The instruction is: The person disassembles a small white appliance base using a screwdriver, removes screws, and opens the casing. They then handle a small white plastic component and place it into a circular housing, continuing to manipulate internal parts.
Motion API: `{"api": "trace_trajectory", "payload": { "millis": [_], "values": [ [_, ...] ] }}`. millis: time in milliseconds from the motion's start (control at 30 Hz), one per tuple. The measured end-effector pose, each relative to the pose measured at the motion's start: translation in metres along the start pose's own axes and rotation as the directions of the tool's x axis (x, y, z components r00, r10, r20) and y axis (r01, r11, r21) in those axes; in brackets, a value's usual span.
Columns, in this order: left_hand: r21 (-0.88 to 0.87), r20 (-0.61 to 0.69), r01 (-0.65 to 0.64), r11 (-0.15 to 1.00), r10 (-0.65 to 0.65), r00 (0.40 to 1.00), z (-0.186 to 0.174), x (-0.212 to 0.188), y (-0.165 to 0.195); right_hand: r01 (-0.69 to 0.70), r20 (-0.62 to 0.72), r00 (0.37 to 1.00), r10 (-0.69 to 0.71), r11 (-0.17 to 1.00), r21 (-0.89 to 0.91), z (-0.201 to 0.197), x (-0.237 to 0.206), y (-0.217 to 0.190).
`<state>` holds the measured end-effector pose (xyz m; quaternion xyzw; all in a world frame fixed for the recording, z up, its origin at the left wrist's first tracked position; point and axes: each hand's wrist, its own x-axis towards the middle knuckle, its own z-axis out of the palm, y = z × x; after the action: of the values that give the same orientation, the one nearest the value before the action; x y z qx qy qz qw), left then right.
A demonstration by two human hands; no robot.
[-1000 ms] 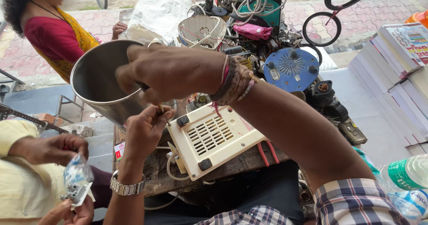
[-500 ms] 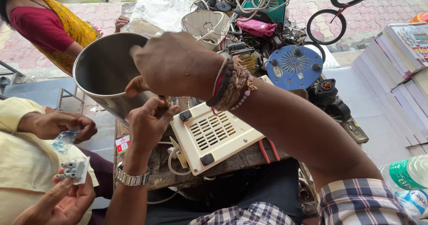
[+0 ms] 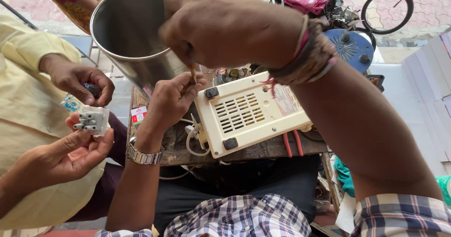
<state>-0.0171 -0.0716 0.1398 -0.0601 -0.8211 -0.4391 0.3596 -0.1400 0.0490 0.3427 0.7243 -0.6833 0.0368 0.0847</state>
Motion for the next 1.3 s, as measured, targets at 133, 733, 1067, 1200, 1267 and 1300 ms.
{"api": "trace_trajectory", "payload": {
  "millis": [133, 733, 1067, 1200, 1267, 1300],
  "values": [
    [0.199, -0.03, 0.323, 0.925, -0.323, 0.946, 0.001, 0.003, 0.004, 0.217, -0.33, 0.926, -0.181, 0.973, 0.074, 0.003, -0.001, 0.003],
    [-0.841, -0.248, -0.49, -0.23, -0.641, 0.726, -0.029, -0.145, -0.019, -0.629, -0.049, 0.744, 0.666, 0.724, 0.283, 0.108, -0.204, 0.015],
    [-0.834, -0.136, -0.325, -0.446, -0.404, 0.904, -0.033, -0.124, 0.016, -0.593, -0.153, 0.523, 0.838, 0.487, 0.641, 0.165, -0.266, 0.0],
    [-0.899, -0.096, -0.269, -0.345, -0.445, 0.891, -0.025, -0.125, 0.018, -0.6, -0.162, 0.501, 0.85, 0.476, 0.643, 0.173, -0.269, -0.005],
    [-0.913, -0.076, -0.253, -0.321, -0.475, 0.877, -0.014, -0.122, 0.017, -0.568, -0.231, 0.52, 0.822, 0.535, 0.625, 0.175, -0.268, -0.006],
    [-0.918, -0.066, -0.246, -0.311, -0.492, 0.868, -0.007, -0.119, 0.017, -0.551, -0.266, 0.53, 0.805, 0.565, 0.614, 0.176, -0.268, -0.007]
  ]
}}
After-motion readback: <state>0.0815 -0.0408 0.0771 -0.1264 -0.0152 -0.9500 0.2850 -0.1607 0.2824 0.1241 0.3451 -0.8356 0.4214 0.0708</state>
